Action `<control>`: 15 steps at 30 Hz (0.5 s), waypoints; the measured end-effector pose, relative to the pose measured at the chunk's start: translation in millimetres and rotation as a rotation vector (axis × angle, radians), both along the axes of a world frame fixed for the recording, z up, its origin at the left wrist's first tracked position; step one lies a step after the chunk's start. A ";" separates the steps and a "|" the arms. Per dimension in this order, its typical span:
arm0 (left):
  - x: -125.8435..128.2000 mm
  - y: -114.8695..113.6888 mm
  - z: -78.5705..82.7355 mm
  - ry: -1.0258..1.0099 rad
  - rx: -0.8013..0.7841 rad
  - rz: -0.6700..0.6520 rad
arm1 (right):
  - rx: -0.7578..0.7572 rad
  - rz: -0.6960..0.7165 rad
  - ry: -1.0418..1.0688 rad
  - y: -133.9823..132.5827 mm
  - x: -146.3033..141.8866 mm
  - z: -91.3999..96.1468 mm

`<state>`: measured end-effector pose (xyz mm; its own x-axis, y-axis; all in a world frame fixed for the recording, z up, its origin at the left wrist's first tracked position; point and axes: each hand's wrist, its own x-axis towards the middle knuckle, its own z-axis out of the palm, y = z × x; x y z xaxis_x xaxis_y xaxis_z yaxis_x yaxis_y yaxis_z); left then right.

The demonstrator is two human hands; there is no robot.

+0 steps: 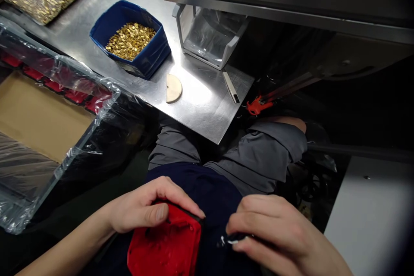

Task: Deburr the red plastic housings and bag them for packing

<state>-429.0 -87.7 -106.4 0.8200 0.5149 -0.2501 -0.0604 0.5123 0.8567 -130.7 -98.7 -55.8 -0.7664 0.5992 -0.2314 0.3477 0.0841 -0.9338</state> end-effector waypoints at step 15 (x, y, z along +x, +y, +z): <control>-1.0 1.0 -0.7 -0.043 -0.012 -0.063 | -0.147 -0.252 0.127 -12.1 -25.3 -19.6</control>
<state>-430.0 -86.7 -107.1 0.8609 0.4587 -0.2200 -0.0641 0.5267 0.8476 -156.0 -110.8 -75.5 -0.6267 0.7409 -0.2413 0.2200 -0.1289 -0.9670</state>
